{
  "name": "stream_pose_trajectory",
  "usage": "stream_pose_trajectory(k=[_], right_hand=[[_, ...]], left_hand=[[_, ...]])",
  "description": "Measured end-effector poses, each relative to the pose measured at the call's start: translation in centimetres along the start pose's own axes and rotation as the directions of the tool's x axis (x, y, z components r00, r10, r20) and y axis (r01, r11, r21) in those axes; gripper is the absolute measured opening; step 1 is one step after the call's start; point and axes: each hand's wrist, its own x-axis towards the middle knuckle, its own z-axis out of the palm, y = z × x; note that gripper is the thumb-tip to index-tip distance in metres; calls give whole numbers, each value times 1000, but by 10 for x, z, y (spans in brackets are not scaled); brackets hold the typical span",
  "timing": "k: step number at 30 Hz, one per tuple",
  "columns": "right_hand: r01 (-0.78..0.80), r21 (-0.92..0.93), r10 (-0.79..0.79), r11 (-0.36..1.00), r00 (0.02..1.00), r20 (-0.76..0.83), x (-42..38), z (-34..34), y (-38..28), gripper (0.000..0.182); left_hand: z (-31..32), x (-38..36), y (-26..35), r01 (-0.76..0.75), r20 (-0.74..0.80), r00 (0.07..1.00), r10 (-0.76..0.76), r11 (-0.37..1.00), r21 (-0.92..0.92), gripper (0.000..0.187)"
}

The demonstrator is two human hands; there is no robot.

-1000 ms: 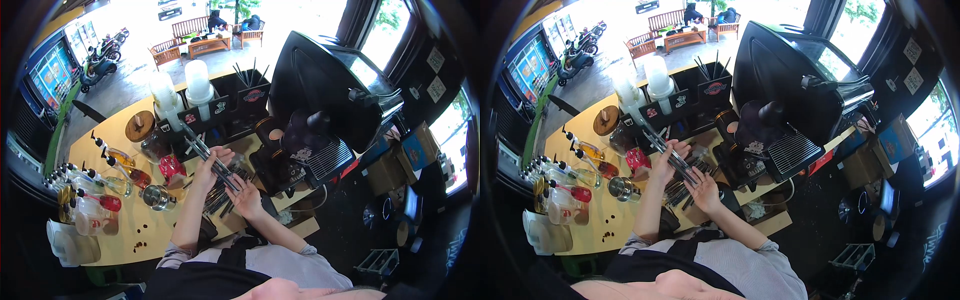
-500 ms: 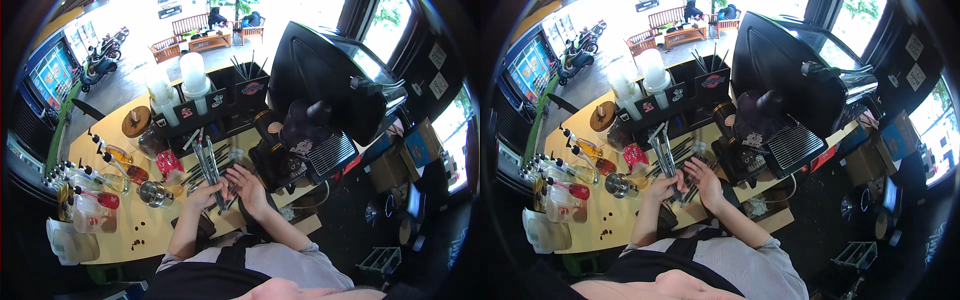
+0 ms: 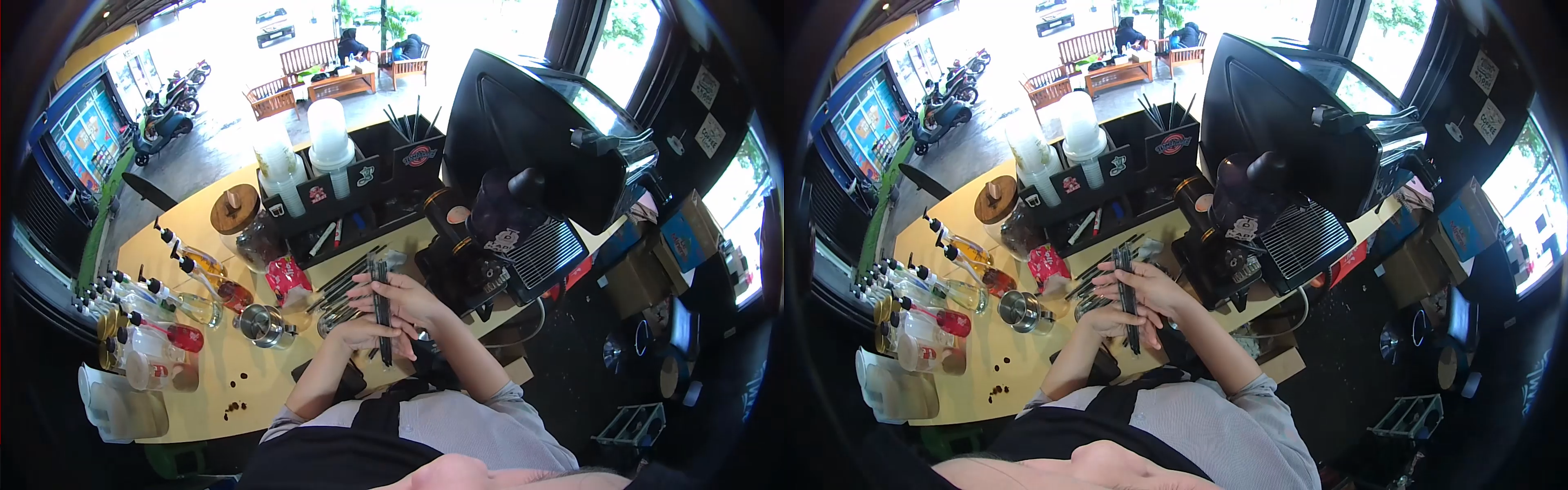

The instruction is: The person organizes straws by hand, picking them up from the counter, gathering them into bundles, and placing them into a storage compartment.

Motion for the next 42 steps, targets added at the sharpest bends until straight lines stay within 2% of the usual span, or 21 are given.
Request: stream_pose_trajectory(k=[2, 4, 9, 12, 16, 18, 21, 23, 24, 26, 28, 29, 30, 31, 32, 33, 35, 36, 38, 40, 42], right_hand=[[40, -43, -41, 998, 999, -25, 1, -6, -7, 36], [77, -343, -95, 936, 995, -37, 3, -10, -20, 32], [228, -521, -292, 823, 955, -44, 13, -14, -43, 22], [108, -619, -248, 778, 958, -143, 18, -15, -59, 21], [119, -624, -281, 772, 945, -167, 25, -4, -78, 18], [62, -601, -230, 797, 951, -207, 23, 0, -90, 17], [318, -703, -529, 636, 843, -98, 42, -8, -93, 16], [240, -766, -546, 596, 821, -167, 41, -10, -104, 15], [160, -818, -567, 552, 792, -227, 41, -5, -113, 14], [173, -855, -633, 489, 745, -211, 49, -7, -124, 14], [109, -886, -716, 450, 638, -285, 55, -3, -140, 15], [157, -929, -825, 337, 523, -211, 60, 0, -148, 15], [156, -928, -826, 338, 521, -214, 63, 6, -155, 15], [126, -960, -923, 248, 333, -195, 65, 13, -163, 14], [77, -983, -979, 165, 132, -154, 69, 16, -170, 13], [76, -983, -979, 166, 130, -155, 80, 9, -176, 13], [261, -958, -935, -114, -354, 15, 106, -16, -183, 11], [262, -958, -934, -116, -358, 16, 111, -20, -185, 11], [-30, -985, -918, -168, -359, 167, 120, -29, -186, 17], [-37, -994, -945, -107, -306, 113, 131, -42, -185, 24], [-267, -963, -989, -30, -133, 67, 143, -59, -185, 22]], left_hand=[[-4, -1, 16, -27, 46, 999, 28, 999, -30, 38], [-9, 1, 32, -49, 94, 994, 55, 997, -62, 40], [-20, 11, 68, -6, 47, 999, 5, 1000, 19, 37], [-17, 16, 83, -61, -17, 998, 61, 998, -1, 34], [-24, 26, 100, -76, 15, 997, 77, 995, -68, 29], [-22, 27, 107, -184, -98, 979, 179, 982, -48, 23], [-21, 40, 116, -242, -219, 935, 278, 954, 177, 20], [-23, 45, 125, -251, -290, 871, 397, 866, 433, 21], [-25, 47, 130, -249, -288, 872, 395, 866, 434, 21], [-34, 51, 138, -139, -406, 764, 502, 742, 655, 29], [-39, 57, 145, -157, -419, 733, 536, 733, 662, 37], [-33, 62, 148, -180, -415, 545, 729, 584, 791, 40], [-29, 65, 150, -154, -352, 328, 876, 418, 895, 44], [-29, 66, 150, -43, -276, 203, 939, 290, 956, 49], [-29, 66, 149, -43, -276, 206, 939, 291, 956, 49], [-27, 65, 149, 23, -256, 154, 954, 256, 966, 47], [-23, 63, 146, 91, -230, 107, 967, 221, 971, 46], [-20, 63, 143, 106, -221, 151, 963, 207, 973, 46], [-17, 62, 137, 122, -210, 193, 958, 189, 974, 47], [-16, 62, 131, 142, -199, 251, 947, 167, 976, 48], [-18, 61, 124, 145, -202, 257, 945, 169, 975, 47]])
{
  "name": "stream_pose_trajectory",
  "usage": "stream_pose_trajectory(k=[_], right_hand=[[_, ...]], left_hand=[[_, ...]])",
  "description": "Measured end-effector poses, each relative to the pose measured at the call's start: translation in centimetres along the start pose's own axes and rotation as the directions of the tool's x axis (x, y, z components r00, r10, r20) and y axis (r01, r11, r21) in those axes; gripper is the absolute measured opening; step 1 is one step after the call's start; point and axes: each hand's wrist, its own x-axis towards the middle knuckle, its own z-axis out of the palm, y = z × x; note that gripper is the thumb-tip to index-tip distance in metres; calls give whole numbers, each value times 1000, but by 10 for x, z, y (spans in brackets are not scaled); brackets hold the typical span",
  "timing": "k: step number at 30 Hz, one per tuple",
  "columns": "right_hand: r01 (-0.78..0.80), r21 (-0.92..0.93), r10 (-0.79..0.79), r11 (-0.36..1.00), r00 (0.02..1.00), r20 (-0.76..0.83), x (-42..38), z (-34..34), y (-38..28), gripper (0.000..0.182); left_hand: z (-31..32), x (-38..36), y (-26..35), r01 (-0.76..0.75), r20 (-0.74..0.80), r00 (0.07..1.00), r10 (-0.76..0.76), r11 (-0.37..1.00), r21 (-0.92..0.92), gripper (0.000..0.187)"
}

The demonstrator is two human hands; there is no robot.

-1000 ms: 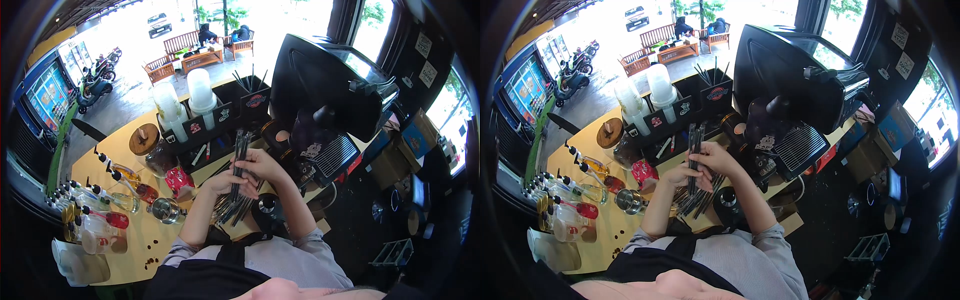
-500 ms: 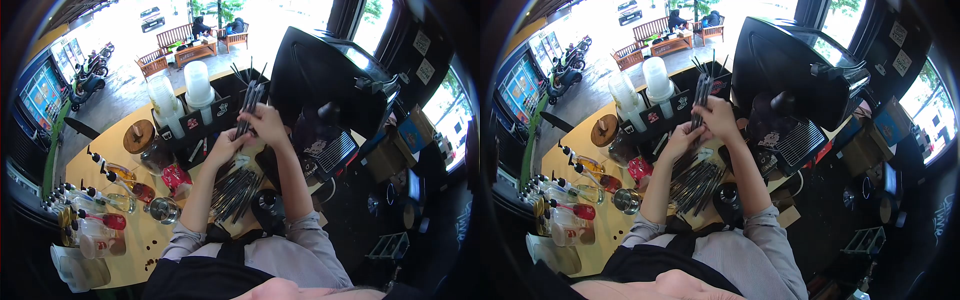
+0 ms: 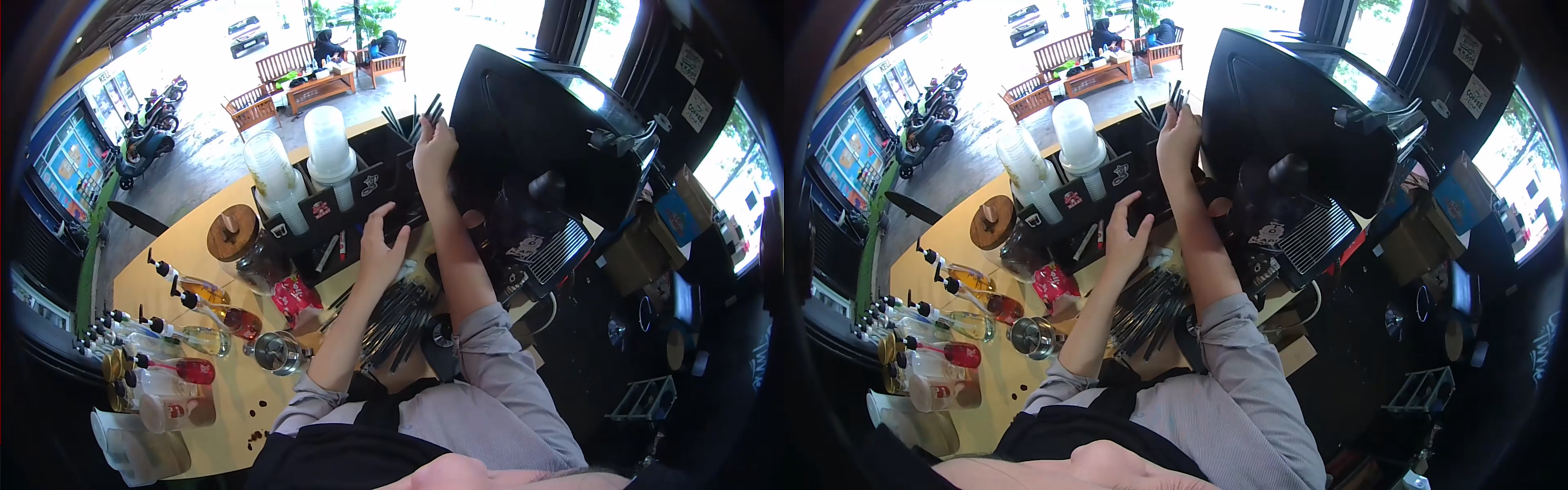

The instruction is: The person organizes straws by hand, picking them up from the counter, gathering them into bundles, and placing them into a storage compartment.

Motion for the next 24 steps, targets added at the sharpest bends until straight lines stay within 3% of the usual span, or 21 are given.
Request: stream_pose_trajectory(k=[2, 5, 6, 8, 9, 12, 15, 19, 22, 24], right_hand=[[-57, -100, 67, 993, 993, 98, -6, 10, 10, 20], [-52, -490, 216, 870, 934, 285, -14, 20, 15, 19], [-48, -487, 214, 872, 932, 291, -18, 24, 19, 19], [47, -436, 47, 899, 978, 203, -25, 31, 28, 18], [-8, -417, 135, 909, 952, 276, -26, 31, 28, 23], [-64, -308, 130, 949, 972, 198, -34, 33, 25, 38], [-44, -232, 102, 972, 964, 244, -39, 29, 26, 50], [-24, -128, 54, 991, 970, 238, -50, 20, 20, 53], [54, -41, -44, 998, 976, 212, -67, -2, -1, 57], [172, 83, -189, 982, 934, 304, -82, -30, -20, 59]], left_hand=[[0, -5, -4, 39, 32, 999, -38, 998, -55, 47], [-1, -10, -15, 8, 17, 1000, -7, 999, -32, 45], [-2, -11, -17, -23, 19, 1000, 23, 1000, 3, 45], [-1, -14, -19, -23, 17, 1000, 23, 999, 30, 46], [0, -16, -20, -27, 19, 999, 26, 998, 55, 46], [3, -20, -22, 3, 39, 999, -4, 999, 38, 48], [4, -22, -26, 11, 51, 999, -12, 999, 38, 49], [1, -23, -25, 23, 33, 999, -26, 997, 71, 50], [-5, -22, -20, -11, -14, 1000, 13, 987, 163, 53], [-14, -23, -15, -85, -53, 994, 100, 969, 234, 54]])
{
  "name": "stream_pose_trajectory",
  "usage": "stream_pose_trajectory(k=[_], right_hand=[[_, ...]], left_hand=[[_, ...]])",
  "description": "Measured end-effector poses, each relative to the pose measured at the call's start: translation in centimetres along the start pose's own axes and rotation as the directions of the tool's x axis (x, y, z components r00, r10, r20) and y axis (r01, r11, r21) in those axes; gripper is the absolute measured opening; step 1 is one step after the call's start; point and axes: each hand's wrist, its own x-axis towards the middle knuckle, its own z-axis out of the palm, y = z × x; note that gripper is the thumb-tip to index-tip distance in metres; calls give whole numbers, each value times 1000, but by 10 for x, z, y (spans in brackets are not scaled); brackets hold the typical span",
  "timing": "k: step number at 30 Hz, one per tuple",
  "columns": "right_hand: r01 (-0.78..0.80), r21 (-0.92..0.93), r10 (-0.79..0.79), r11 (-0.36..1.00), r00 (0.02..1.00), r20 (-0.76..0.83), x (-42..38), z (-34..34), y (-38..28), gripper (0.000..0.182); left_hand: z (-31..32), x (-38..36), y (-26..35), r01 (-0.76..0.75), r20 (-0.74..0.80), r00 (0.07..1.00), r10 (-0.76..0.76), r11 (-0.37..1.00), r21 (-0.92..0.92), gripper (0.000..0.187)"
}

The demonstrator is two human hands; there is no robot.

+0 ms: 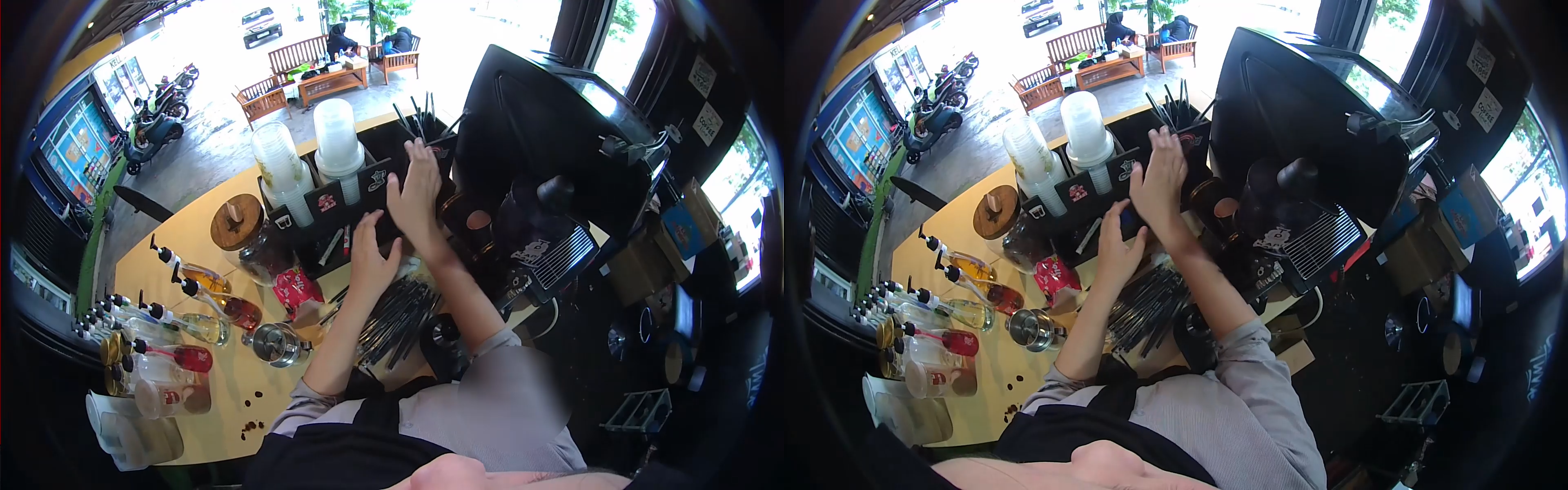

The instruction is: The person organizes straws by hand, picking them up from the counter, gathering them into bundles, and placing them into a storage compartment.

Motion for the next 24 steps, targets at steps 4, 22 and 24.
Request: stream_pose_trajectory(k=[4, 22, 24], right_hand=[[105, 119, -126, 987, 974, 186, -46, -35, -28, 56], [190, 36, -123, 981, 470, 874, -199, -66, -20, 28], [233, 14, -136, 972, 516, 846, -203, -64, -21, 23]], left_hand=[[-23, -10, 3, -37, 44, 999, 33, 996, 83, 57], [-51, -134, -29, 139, 247, 938, -245, 915, 378, 51], [-51, -134, -29, 138, 239, 941, -241, 915, 378, 50]])
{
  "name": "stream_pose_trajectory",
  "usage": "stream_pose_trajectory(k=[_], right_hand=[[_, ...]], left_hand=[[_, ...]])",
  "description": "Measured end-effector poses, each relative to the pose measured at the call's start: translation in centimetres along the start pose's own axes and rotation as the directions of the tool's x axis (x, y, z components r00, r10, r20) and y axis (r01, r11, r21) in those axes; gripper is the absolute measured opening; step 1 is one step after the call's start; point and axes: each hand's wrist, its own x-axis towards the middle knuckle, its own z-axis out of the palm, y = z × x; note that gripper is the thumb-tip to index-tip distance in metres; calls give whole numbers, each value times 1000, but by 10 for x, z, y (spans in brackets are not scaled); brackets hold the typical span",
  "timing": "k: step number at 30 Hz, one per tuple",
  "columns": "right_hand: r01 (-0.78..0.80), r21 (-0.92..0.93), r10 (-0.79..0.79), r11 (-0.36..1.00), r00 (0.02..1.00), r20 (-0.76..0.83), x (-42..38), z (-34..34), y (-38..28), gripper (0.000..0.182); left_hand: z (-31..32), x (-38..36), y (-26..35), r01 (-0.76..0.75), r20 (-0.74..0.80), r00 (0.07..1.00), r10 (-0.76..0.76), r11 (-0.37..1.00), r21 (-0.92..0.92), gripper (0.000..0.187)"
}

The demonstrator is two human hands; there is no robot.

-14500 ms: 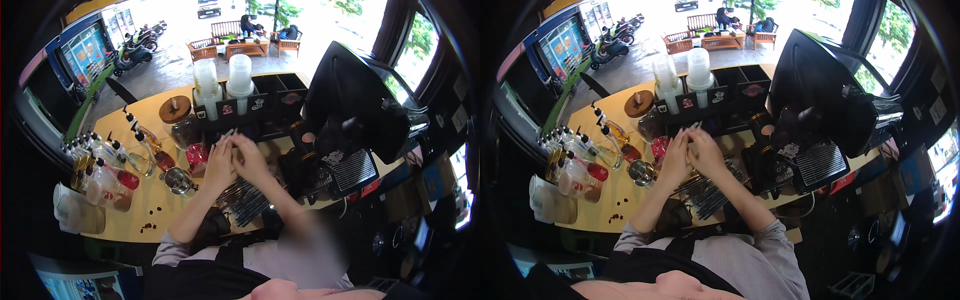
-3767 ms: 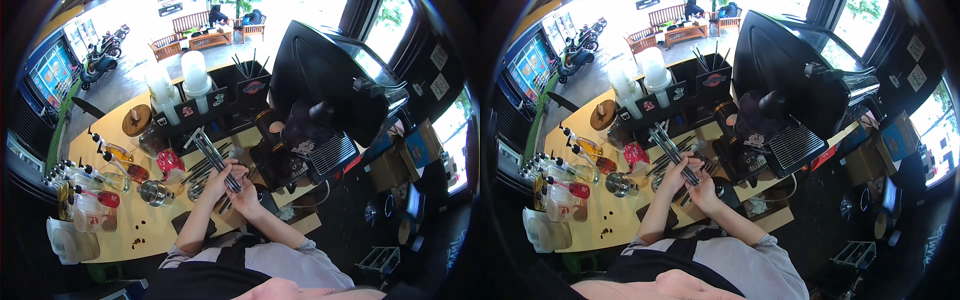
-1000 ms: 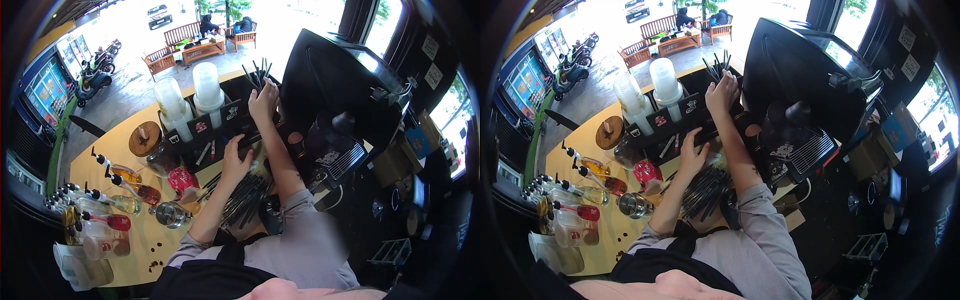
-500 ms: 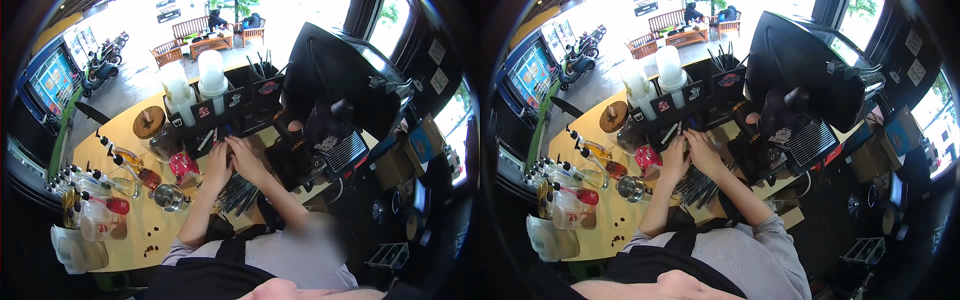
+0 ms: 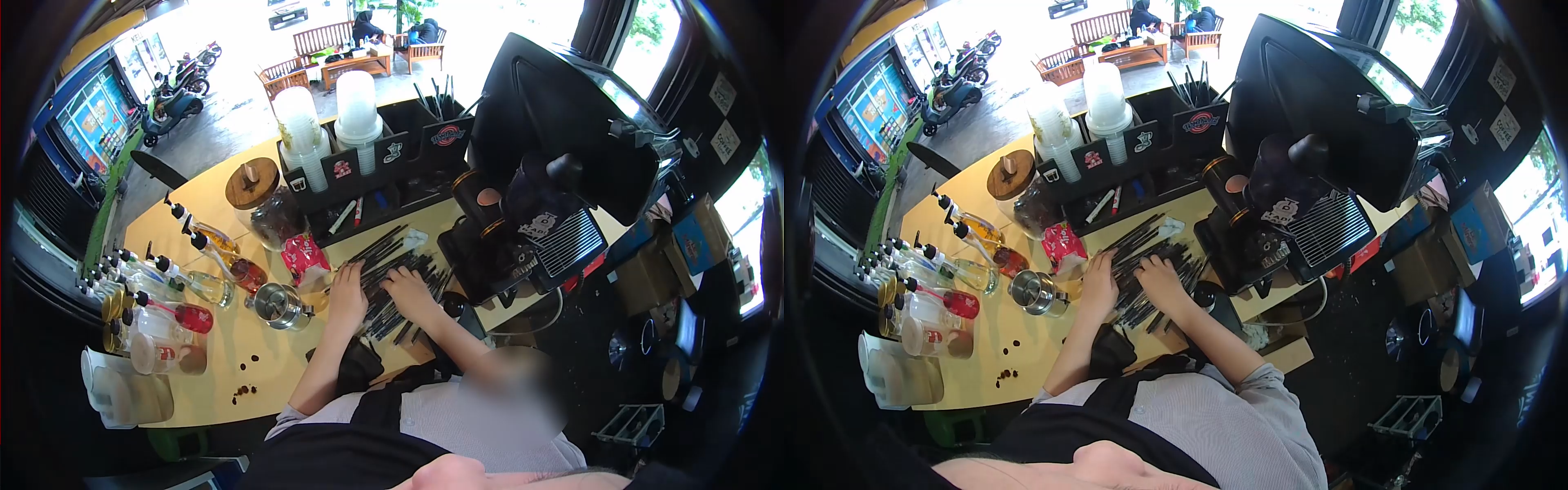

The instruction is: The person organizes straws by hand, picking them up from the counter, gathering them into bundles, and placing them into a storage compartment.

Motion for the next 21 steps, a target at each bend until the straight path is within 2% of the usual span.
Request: stream_pose_trajectory(k=[2, 6, 8, 10, 11, 13, 15, 16, 17, 19, 21], right_hand=[[17, -99, -15, 995, 1000, 19, 0, 1, 0, 29], [48, -94, -46, 994, 999, 25, 2, -6, 4, 28], [11, -73, -8, 997, 999, 40, 2, -10, 5, 26], [-9, -64, 10, 998, 1000, 24, 1, -13, 3, 25], [-25, -52, 26, 998, 1000, 10, 1, -14, 2, 24], [-56, -44, 57, 997, 998, 13, 0, -24, -1, 26], [-89, -35, 89, 995, 996, 16, 0, -28, 0, 27], [-66, 0, 66, 998, 997, -33, 0, -29, 2, 29], [-41, 33, 44, 999, 996, -82, 0, -30, 4, 32], [-20, 57, 25, 998, 996, -85, 1, -32, 8, 33], [3, 80, 4, 997, 996, -88, 3, -33, 10, 34]], left_hand=[[-1, 2, 3, -4, -12, 1000, 4, 1000, 0, 50], [-7, 6, 10, 8, -72, 997, -12, 998, -54, 47], [-8, 9, 10, 13, -95, 995, -21, 996, -92, 45], [-8, 13, 4, 27, -132, 989, -60, 972, -234, 38], [-9, 15, 1, 26, -132, 989, -58, 972, -235, 38], [-12, 19, -3, 124, -120, 977, -179, 922, -367, 30], [-18, 19, -2, 118, -135, 973, -186, 908, -402, 28], [-21, 20, 0, 113, -150, 969, -195, 893, -436, 27], [-19, 20, 0, 111, -149, 970, -193, 893, -436, 27], [-16, 19, 1, 60, -239, 945, -224, 836, -546, 35], [-15, 21, -2, 13, -255, 944, -209, 797, -604, 41]])
